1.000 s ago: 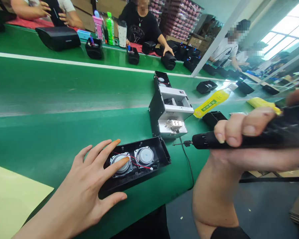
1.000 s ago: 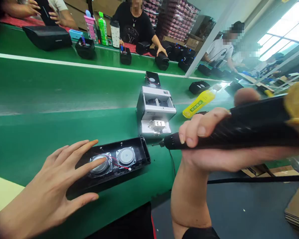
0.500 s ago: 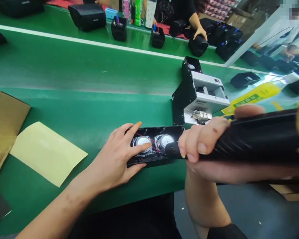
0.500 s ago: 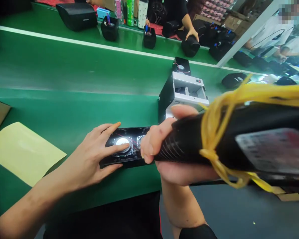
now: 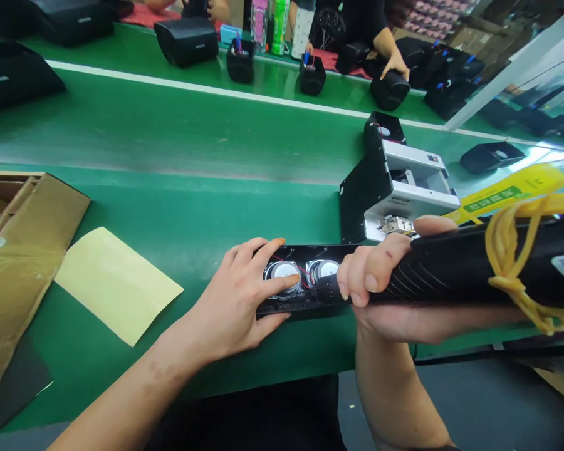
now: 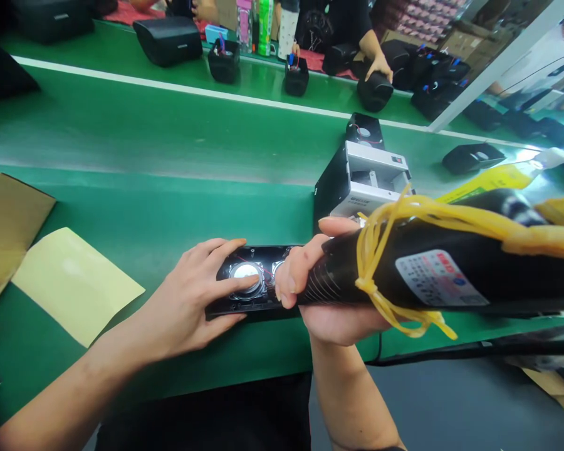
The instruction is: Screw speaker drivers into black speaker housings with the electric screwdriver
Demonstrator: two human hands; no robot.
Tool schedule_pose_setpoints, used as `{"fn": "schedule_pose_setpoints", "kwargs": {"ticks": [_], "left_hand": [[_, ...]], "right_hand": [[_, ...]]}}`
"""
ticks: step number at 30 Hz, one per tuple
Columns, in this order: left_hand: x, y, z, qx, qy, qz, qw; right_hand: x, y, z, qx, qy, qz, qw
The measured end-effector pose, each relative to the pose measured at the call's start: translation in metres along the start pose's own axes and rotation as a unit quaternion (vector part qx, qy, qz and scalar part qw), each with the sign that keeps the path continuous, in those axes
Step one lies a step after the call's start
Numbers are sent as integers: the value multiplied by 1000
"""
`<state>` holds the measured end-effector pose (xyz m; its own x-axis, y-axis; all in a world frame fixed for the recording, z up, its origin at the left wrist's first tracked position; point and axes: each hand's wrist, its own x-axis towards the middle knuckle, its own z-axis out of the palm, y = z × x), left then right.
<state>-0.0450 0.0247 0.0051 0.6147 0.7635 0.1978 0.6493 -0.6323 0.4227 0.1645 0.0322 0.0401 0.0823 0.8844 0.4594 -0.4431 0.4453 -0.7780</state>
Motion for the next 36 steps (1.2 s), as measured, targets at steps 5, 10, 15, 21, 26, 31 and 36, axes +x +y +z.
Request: {"fn": "schedule_pose_setpoints", "kwargs": {"ticks": [5, 10, 15, 21, 26, 31, 36], "left_hand": [[-1, 1, -1, 3, -6, -4, 1000], [-2, 1, -1, 6, -6, 0, 1000], [-2, 1, -2, 3, -8, 5, 1000], [-6, 0, -2, -8, -17, -2, 1000], [-9, -1, 1, -14, -12, -9, 1000], [-9, 0, 1, -10, -6, -10, 1000], [-9, -3, 7, 12, 34, 12, 999]], "right_hand": [[-2, 4, -4, 14, -5, 6, 1000], [-5, 10, -4, 13, -26, -14, 999], [-11, 10, 4, 11, -54, -21, 998], [-14, 5, 16, 4, -53, 28, 998], [-16, 4, 13, 20, -50, 65, 996], [-20, 11, 5, 41, -47, 90, 994], [-24, 8, 8, 86, -46, 103, 990]]}}
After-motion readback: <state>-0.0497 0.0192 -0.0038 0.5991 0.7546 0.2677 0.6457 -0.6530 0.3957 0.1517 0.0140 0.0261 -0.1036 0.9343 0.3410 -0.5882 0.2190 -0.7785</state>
